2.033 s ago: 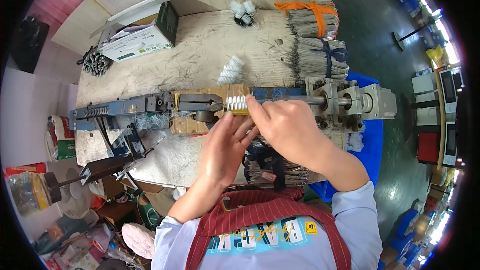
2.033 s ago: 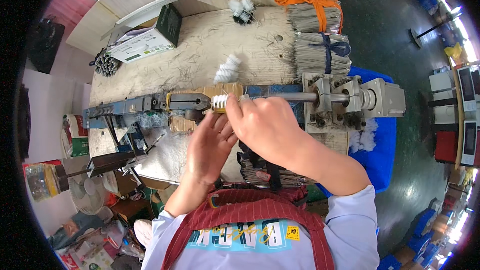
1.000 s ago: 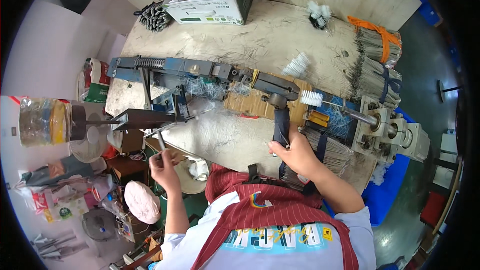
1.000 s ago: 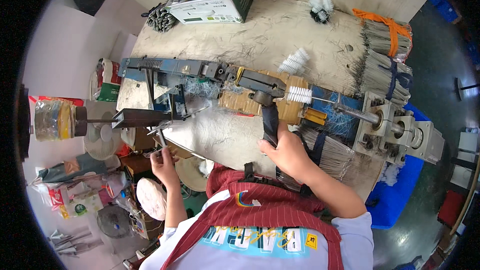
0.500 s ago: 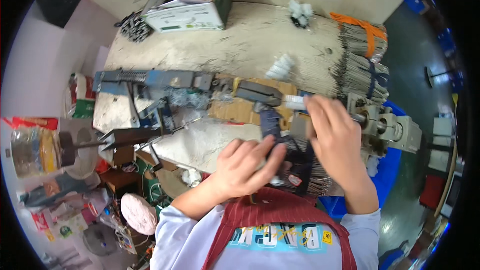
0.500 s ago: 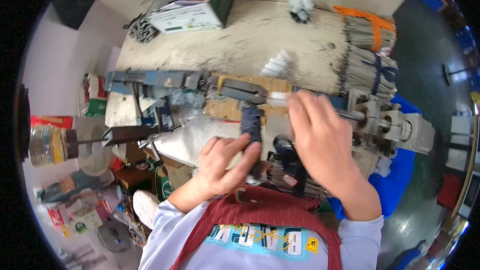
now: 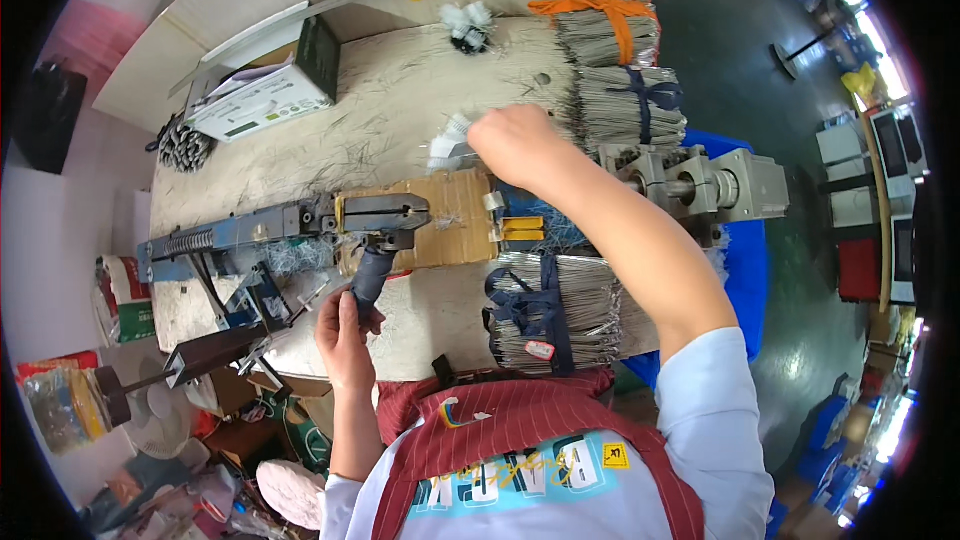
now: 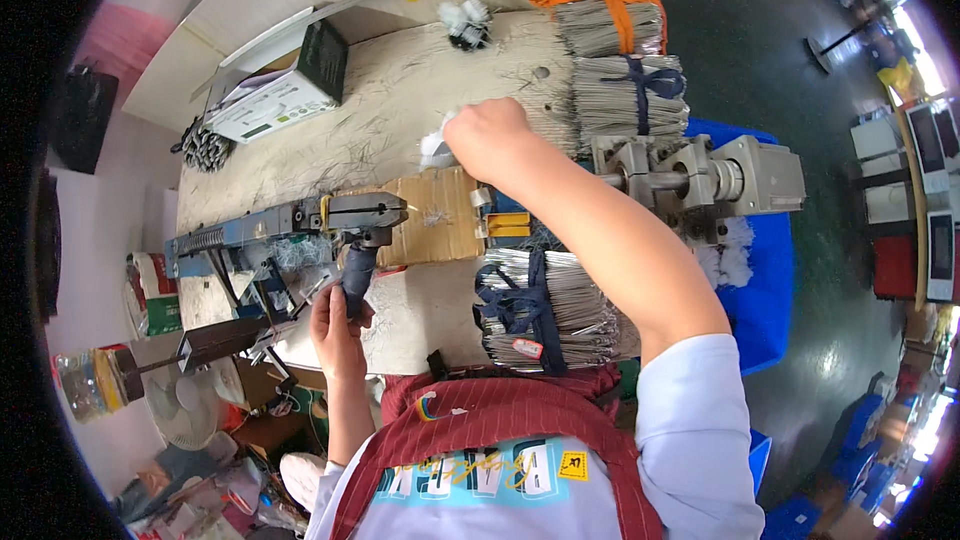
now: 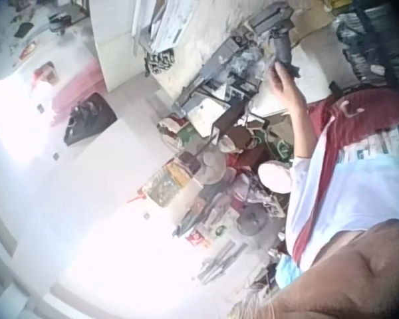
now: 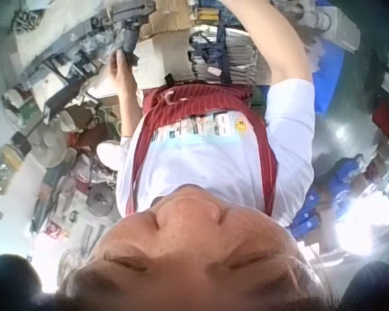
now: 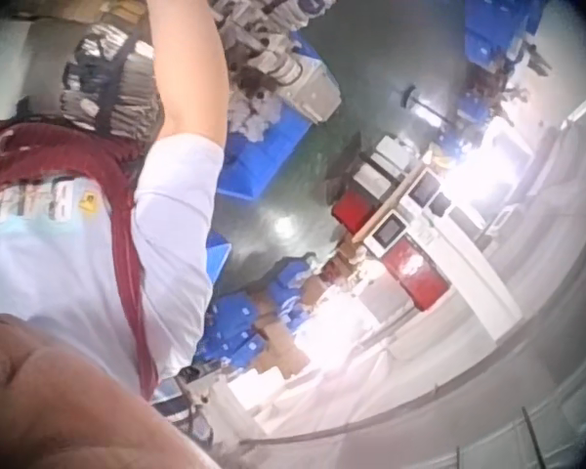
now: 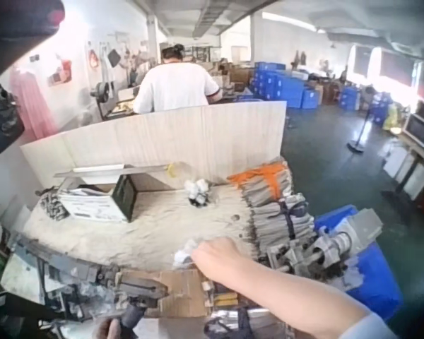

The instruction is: The person assembles small cylindrical brushes by inserting metal rods into white bristle heads and securing them with a yellow plastic cap. They repeatedly pick up rods and bristle heads, align them, and press the cap onto the assembly at a workbench.

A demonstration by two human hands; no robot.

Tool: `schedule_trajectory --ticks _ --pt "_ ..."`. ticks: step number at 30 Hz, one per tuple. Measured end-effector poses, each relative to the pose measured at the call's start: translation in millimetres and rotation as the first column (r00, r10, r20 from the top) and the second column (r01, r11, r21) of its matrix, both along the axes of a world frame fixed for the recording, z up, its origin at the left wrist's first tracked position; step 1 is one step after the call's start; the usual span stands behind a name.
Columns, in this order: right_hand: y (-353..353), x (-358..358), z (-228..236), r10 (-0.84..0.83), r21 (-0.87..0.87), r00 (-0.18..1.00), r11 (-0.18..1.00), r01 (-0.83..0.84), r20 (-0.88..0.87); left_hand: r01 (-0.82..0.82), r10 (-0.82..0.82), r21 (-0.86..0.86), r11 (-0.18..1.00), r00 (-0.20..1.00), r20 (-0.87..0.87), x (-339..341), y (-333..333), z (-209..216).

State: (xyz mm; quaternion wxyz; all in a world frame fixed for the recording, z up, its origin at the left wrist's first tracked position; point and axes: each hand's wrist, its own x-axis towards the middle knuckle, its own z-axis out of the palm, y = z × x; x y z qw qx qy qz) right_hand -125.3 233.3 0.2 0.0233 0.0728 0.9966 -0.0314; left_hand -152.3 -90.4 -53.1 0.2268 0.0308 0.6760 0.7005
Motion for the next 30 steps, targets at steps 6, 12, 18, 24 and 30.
schedule_trajectory --ticks 6,12,18,24,30 --pt "-22.0 79.9 49.4 -0.071 -0.169 0.951 0.985 0.02 -0.302 0.081 -0.078 -0.03 0.996 0.994 0.071 1.8 1.5 -8.3" --pt "-30.2 208.3 44.4 -0.212 -0.45 0.975 0.878 0.162 -0.063 0.201 -0.284 -0.356 0.913 0.938 -0.199 11.7 -10.9 -3.7" --pt "-55.2 250.5 -10.8 -0.304 -0.561 0.952 0.784 0.265 0.025 0.251 -0.341 -0.306 0.918 0.894 -0.292 20.8 7.5 17.6" --pt "-40.5 251.5 1.6 -0.213 -0.455 0.975 0.875 0.163 -0.06 0.395 -0.493 -0.307 0.866 0.778 -0.389 35.6 50.7 44.5" --pt "-16.1 252.3 52.1 -0.21 -0.262 0.963 0.951 0.162 -0.167 0.558 -0.66 -0.376 0.739 0.493 -0.567 51.1 92.1 63.6"
